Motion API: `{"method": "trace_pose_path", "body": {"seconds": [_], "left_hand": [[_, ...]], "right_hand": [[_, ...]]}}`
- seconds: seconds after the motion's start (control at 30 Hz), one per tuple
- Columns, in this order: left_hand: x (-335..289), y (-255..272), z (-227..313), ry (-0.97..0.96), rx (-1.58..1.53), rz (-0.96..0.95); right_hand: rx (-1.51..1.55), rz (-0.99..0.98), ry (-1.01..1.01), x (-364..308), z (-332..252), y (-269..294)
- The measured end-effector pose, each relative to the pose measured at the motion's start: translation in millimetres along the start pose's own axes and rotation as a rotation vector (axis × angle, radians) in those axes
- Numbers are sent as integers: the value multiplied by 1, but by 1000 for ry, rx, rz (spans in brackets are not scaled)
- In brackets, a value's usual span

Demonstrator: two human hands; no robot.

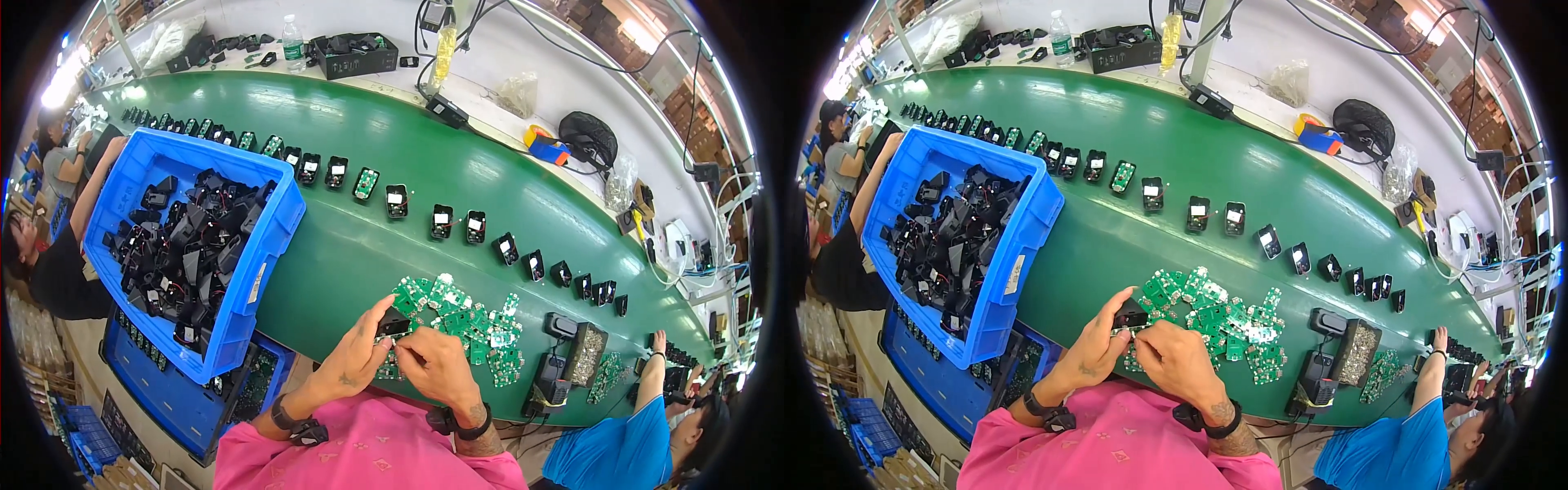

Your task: The person assembles electronic devices by hand, picking up a circuit board and a plastic housing, fitting the board into the housing, and placing the assembled unit onto the green conveyor belt.

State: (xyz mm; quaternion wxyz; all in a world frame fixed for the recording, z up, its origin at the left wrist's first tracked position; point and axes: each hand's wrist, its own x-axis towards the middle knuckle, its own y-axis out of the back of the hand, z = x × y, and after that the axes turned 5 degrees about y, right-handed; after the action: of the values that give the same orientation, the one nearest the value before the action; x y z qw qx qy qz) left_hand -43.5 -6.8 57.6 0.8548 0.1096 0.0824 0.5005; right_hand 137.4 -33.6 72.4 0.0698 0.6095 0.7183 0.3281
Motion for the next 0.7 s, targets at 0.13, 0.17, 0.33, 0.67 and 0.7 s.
{"method": "trace_pose_path", "body": {"seconds": [0.13, 0.17, 0.33, 0.67, 0.7], "left_hand": [[-1, -2, -1, -107, 163, 40], [-2, -2, 0, -73, 175, 33], [2, -10, 1, 38, 162, 0], [5, -16, -41, 232, -151, 136], [4, -13, -43, 233, -238, 111]], "right_hand": [[-38, -28, -36, 0, 0, -2], [-39, -24, -59, 0, -1, -4], [-162, 56, 7, -6, 4, -17], [-60, 182, -80, -11, 26, -37], [-40, 231, -222, -10, 20, -35]]}}
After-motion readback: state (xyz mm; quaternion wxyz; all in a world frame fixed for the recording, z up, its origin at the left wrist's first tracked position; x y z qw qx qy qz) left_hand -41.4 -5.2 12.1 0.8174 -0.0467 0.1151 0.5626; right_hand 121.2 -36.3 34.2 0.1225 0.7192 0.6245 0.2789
